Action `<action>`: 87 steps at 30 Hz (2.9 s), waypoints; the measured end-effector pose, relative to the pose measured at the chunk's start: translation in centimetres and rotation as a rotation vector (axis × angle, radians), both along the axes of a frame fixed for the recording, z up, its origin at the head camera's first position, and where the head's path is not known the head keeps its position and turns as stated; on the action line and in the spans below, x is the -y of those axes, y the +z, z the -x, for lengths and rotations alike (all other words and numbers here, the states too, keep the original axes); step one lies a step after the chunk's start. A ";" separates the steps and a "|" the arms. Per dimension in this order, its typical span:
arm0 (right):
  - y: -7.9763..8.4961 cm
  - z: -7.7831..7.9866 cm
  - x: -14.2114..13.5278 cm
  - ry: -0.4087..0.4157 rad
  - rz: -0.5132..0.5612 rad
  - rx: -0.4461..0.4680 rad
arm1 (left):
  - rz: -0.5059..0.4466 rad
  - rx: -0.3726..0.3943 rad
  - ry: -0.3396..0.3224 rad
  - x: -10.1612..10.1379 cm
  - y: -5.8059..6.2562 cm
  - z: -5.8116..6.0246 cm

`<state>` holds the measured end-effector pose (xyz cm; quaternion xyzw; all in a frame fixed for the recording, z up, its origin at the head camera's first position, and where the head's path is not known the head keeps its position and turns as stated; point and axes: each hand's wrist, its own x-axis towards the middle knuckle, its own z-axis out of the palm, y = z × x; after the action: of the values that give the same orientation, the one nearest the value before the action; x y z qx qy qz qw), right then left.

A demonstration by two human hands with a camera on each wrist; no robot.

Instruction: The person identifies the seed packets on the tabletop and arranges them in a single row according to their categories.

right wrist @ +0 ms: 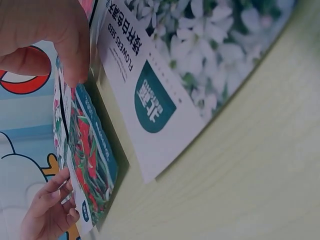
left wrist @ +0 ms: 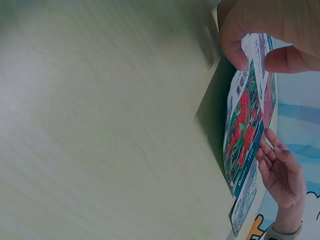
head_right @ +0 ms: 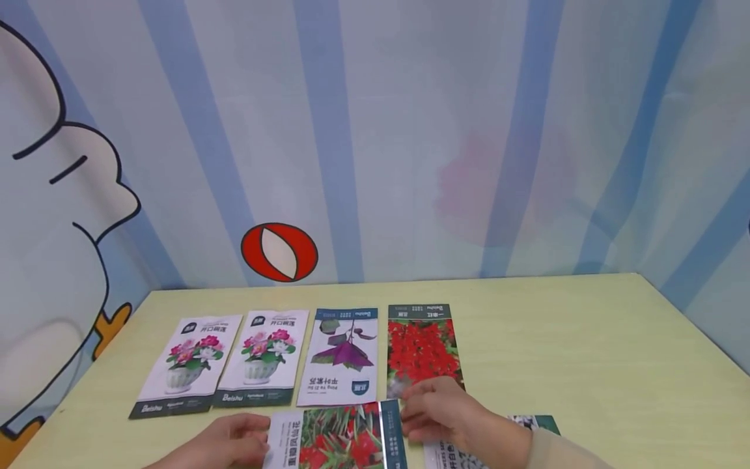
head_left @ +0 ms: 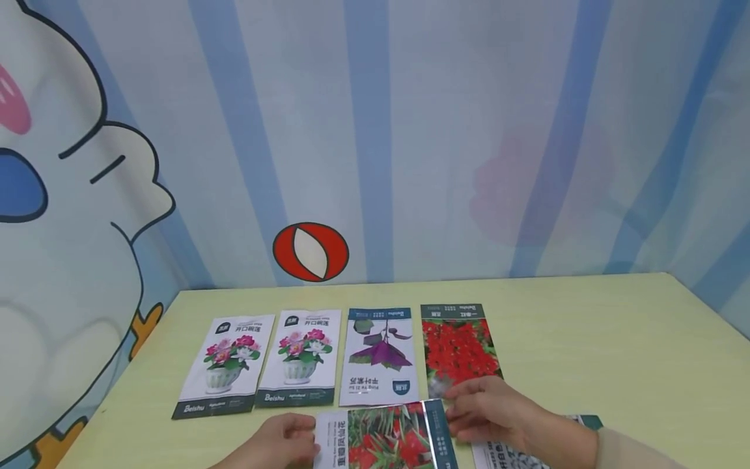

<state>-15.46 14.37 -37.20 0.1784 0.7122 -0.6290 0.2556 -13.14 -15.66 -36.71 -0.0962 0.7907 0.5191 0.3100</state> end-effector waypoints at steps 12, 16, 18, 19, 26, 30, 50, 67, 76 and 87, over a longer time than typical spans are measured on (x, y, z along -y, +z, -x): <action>0.3 -0.5 0.8 0.085 0.092 0.037 | -0.147 -0.107 -0.060 0.1 -0.4 0.3; 0.6 -0.4 0.5 0.196 0.124 0.038 | -0.194 -0.093 -0.001 -0.7 -0.3 0.9; 0.6 -0.4 0.3 0.280 0.137 0.034 | -0.225 -0.087 -0.013 -0.9 -0.2 1.2; 0.6 -0.4 0.2 0.322 0.145 0.035 | -0.228 -0.092 -0.025 -1.1 0.0 1.4; 0.2 -0.4 -0.1 0.549 0.259 0.046 | -0.177 -0.179 -0.109 -2.8 1.2 2.9; 0.0 -0.2 -0.1 0.592 0.323 0.026 | -0.185 -0.230 -0.167 -4.1 1.7 3.8; 0.6 1.4 -2.1 0.395 0.327 -0.108 | -0.407 -0.120 -0.023 -5.4 1.7 6.0; 1.0 3.3 -4.9 0.110 0.270 -0.163 | -0.622 -0.093 -0.035 -11.4 0.2 6.7; 1.0 4.1 -7.3 0.073 0.231 -0.177 | -0.632 -0.075 -0.023 -14.1 -0.1 6.8; 0.6 5.2 -9.7 0.073 0.222 -0.190 | -0.655 -0.099 0.012 -16.5 -0.8 7.1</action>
<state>-20.62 24.05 -36.59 0.0629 0.6651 -0.7083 0.2280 -20.28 0.80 -37.55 0.0295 0.5951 0.7517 0.2827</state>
